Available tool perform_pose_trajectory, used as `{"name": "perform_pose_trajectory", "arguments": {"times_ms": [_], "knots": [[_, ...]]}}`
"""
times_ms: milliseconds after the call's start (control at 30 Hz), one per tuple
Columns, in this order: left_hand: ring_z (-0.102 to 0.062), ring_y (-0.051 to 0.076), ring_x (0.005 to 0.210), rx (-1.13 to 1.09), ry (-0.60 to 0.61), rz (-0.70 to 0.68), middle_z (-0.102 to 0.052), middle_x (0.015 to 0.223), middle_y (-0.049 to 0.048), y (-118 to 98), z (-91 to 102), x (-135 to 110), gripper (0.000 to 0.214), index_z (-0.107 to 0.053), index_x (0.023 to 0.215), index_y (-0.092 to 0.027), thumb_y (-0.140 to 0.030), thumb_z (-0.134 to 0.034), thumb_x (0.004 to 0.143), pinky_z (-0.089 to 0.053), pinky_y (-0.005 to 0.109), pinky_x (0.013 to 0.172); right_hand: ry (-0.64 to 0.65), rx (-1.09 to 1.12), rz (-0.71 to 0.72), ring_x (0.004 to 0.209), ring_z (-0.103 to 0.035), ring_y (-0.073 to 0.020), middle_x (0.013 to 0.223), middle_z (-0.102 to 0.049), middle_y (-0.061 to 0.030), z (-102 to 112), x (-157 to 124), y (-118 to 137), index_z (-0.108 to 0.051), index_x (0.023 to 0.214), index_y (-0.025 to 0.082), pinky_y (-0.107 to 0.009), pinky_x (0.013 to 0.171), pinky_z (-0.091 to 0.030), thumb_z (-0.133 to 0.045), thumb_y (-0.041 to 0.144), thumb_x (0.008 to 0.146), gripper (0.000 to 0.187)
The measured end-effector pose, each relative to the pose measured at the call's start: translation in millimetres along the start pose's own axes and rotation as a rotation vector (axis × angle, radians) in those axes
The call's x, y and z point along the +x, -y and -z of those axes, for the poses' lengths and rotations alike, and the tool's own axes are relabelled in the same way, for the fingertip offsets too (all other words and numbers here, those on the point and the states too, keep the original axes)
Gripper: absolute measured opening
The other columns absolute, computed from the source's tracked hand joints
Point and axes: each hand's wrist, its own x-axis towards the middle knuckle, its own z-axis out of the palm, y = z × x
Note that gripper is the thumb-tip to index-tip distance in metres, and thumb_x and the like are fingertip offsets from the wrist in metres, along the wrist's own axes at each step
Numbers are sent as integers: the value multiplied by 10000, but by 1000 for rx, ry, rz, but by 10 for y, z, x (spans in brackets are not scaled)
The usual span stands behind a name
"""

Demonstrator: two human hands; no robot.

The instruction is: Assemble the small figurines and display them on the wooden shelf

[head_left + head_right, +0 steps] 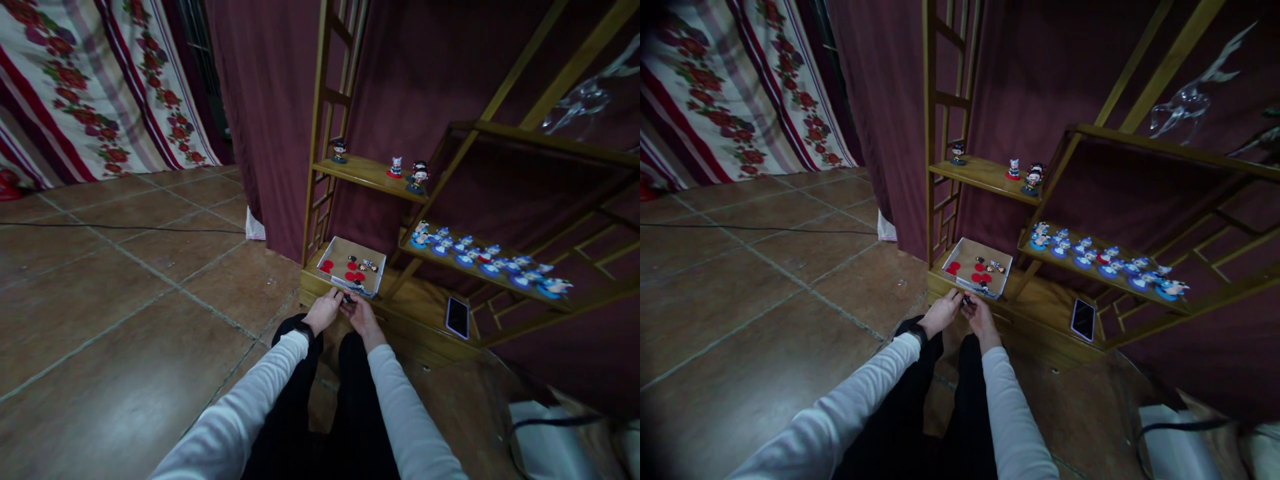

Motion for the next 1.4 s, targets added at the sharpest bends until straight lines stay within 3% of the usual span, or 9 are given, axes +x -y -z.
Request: {"name": "perform_pose_trajectory", "arguments": {"times_ms": [200,333,467,567,667,867,1200,1400], "knots": [[-576,181,889,-159,-66,26,-472,1132,104,65,-90,55,326,-472,1131,-201,-123,-422,819,-446,297,775,-6,26,-30,634,-614,-120,725,-676,6,-13,-13,4,-644,848,198,-274,689,-514,-594,165,673,185],[-569,163,872,-458,-189,85,-576,961,62,208,-234,163,201,-573,924,-180,-96,-515,750,-441,282,788,-10,20,-53,695,-625,-132,767,-679,-10,-29,1,-8,-639,833,190,-283,723,-508,-610,202,688,148],[-539,109,567,-887,-203,287,-573,630,-6,359,-421,281,71,-574,722,-150,-123,-611,667,-460,241,591,-23,0,-48,776,-635,-159,811,-683,-33,-49,22,-17,-636,801,184,-310,772,-497,-615,270,699,136],[-515,89,482,-1202,-198,458,-564,561,-20,423,-486,315,139,-561,652,-134,-161,-685,596,-454,226,510,-9,-43,-24,847,-633,-168,865,-686,-43,-65,28,-23,-639,807,178,-318,824,-477,-633,265,673,160],[-547,90,499,-1383,-185,540,-599,566,3,444,-462,297,165,-586,625,-118,-171,-726,554,-469,221,526,-1,-122,22,887,-627,-179,882,-687,-38,-83,36,-45,-643,834,178,-332,855,-456,-680,212,601,238],[-565,87,490,-1534,-143,622,-628,580,37,446,-388,256,130,-626,621,-91,-127,-732,555,-464,194,503,-28,-218,93,818,-625,-170,841,-677,-26,-108,68,-109,-649,827,167,-317,805,-457,-720,178,513,321],[-558,86,436,-1529,-79,621,-636,557,45,433,-445,264,101,-640,674,-86,-132,-699,606,-451,194,476,-12,-250,80,556,-560,-101,656,-632,12,-166,138,-189,-616,734,153,-228,554,-405,-646,149,517,219],[-551,88,423,-1534,-52,616,-620,516,42,438,-431,283,73,-639,632,-85,-118,-697,601,-438,189,461,-34,-229,97,522,-546,-99,617,-622,15,-139,224,-233,-606,682,148,-223,517,-393,-625,128,498,186]]}}
